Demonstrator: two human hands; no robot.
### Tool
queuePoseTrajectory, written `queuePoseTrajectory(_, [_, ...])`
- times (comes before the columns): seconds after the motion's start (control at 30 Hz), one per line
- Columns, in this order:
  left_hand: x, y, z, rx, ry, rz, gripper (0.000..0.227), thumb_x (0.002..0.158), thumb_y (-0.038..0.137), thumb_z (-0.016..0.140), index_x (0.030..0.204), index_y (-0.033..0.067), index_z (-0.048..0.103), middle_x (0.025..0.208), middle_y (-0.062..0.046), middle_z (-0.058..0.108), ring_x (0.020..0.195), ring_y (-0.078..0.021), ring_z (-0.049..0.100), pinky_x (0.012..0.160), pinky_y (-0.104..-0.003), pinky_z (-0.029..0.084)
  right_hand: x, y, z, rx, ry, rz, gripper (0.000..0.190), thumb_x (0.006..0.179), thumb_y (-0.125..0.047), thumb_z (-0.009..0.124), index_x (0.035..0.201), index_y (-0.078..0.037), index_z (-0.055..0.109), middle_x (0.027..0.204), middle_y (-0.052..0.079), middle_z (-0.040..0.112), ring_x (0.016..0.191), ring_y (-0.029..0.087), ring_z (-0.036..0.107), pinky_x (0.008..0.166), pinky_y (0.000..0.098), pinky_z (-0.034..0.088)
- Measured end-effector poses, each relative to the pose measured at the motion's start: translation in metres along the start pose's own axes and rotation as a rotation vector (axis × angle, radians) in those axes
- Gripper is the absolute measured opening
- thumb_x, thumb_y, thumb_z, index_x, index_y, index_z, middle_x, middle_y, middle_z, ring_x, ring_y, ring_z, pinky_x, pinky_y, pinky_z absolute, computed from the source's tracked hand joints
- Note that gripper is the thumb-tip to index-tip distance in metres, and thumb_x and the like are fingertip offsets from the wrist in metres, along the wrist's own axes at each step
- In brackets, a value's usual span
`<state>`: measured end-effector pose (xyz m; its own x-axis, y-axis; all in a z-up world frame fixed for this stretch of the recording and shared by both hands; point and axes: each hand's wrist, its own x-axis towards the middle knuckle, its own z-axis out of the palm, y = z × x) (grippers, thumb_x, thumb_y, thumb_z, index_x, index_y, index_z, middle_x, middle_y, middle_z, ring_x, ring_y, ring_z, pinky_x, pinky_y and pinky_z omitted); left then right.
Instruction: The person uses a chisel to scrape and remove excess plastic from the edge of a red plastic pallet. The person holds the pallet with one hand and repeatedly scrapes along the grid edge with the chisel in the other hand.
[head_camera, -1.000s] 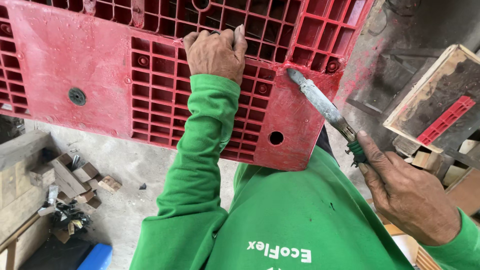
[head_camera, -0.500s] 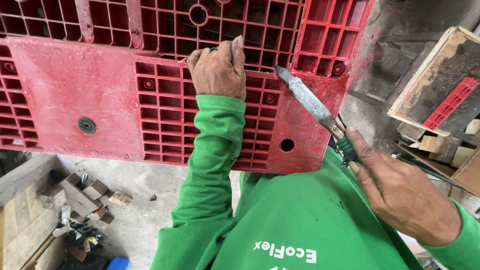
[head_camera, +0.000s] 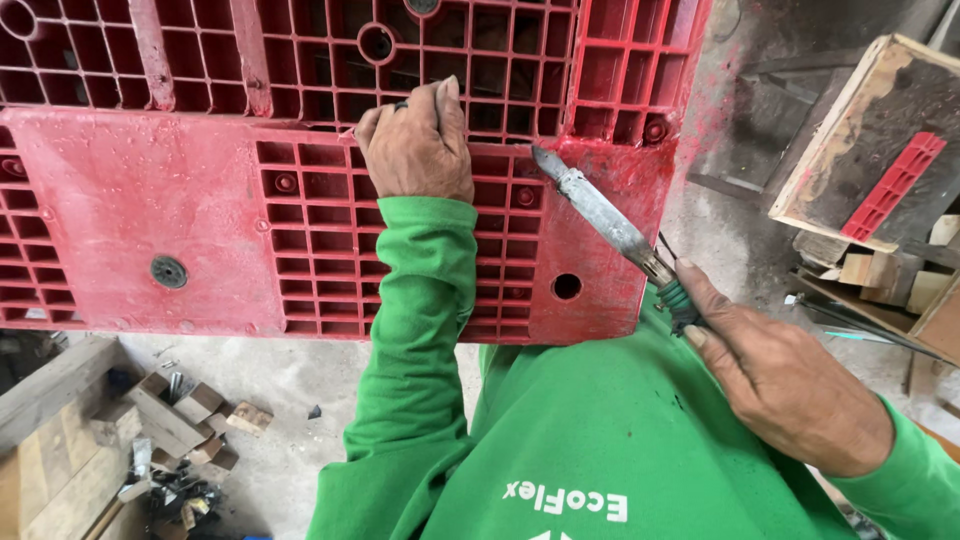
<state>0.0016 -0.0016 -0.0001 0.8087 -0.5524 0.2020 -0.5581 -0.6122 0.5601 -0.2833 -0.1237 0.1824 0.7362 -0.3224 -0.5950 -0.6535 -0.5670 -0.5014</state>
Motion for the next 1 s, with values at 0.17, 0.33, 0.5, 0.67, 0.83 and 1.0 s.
queuePoseTrajectory(0.17, [-0.001,0.004,-0.001,0.027,-0.01,-0.006,0.038,0.111,0.037,0.051,0.098,0.0114,0.076,0.06,-0.001,0.057,0.064,-0.0194,0.056,0.095,-0.038,0.046,-0.012,-0.003,0.007,-0.352,0.004,0.133,0.08,0.09,-0.035,0.066,0.163,-0.025,0.035,0.083,0.016,0.062,0.061,0.04,0.064,0.058,0.0521,0.054])
queuePoseTrajectory(0.33, [0.001,0.004,-0.001,0.032,-0.025,-0.015,0.04,0.111,0.039,0.051,0.095,0.0117,0.076,0.059,0.0,0.057,0.063,-0.0186,0.056,0.094,-0.038,0.046,-0.021,0.003,0.01,-0.367,0.048,0.13,0.08,0.089,-0.034,0.068,0.162,-0.025,0.036,0.082,0.017,0.061,0.06,0.039,0.064,0.059,0.0516,0.055])
queuePoseTrajectory(0.5, [0.0,0.003,0.001,0.049,-0.047,-0.009,0.043,0.111,0.04,0.048,0.096,0.0117,0.076,0.059,0.0,0.056,0.064,-0.0187,0.055,0.095,-0.039,0.045,-0.029,0.012,0.01,-0.345,0.095,0.097,0.077,0.09,-0.032,0.067,0.16,-0.019,0.036,0.082,0.018,0.062,0.065,0.039,0.065,0.063,0.0507,0.055])
queuePoseTrajectory(0.67, [0.001,0.003,0.0,0.058,-0.047,-0.002,0.044,0.111,0.041,0.047,0.097,0.0117,0.076,0.061,0.0,0.058,0.065,-0.019,0.056,0.096,-0.041,0.045,-0.026,0.011,0.013,-0.357,0.045,0.173,0.076,0.092,-0.032,0.065,0.16,-0.02,0.034,0.085,0.017,0.064,0.068,0.037,0.066,0.065,0.0487,0.056])
queuePoseTrajectory(0.83, [0.003,0.005,-0.002,0.068,-0.054,-0.009,0.042,0.111,0.039,0.048,0.098,0.01,0.076,0.059,0.0,0.058,0.066,-0.0198,0.057,0.098,-0.042,0.045,-0.025,0.003,0.012,-0.24,0.023,0.142,0.08,0.088,-0.032,0.067,0.161,-0.022,0.036,0.082,0.018,0.064,0.064,0.039,0.066,0.059,0.0509,0.054])
queuePoseTrajectory(1.0, [0.001,0.007,-0.003,0.017,-0.036,-0.019,0.04,0.111,0.039,0.05,0.098,0.0112,0.076,0.063,-0.001,0.06,0.067,-0.0202,0.058,0.097,-0.04,0.045,-0.021,0.006,0.017,-0.309,0.062,0.122,0.079,0.091,-0.033,0.065,0.163,-0.019,0.035,0.081,0.018,0.062,0.062,0.041,0.064,0.058,0.052,0.053])
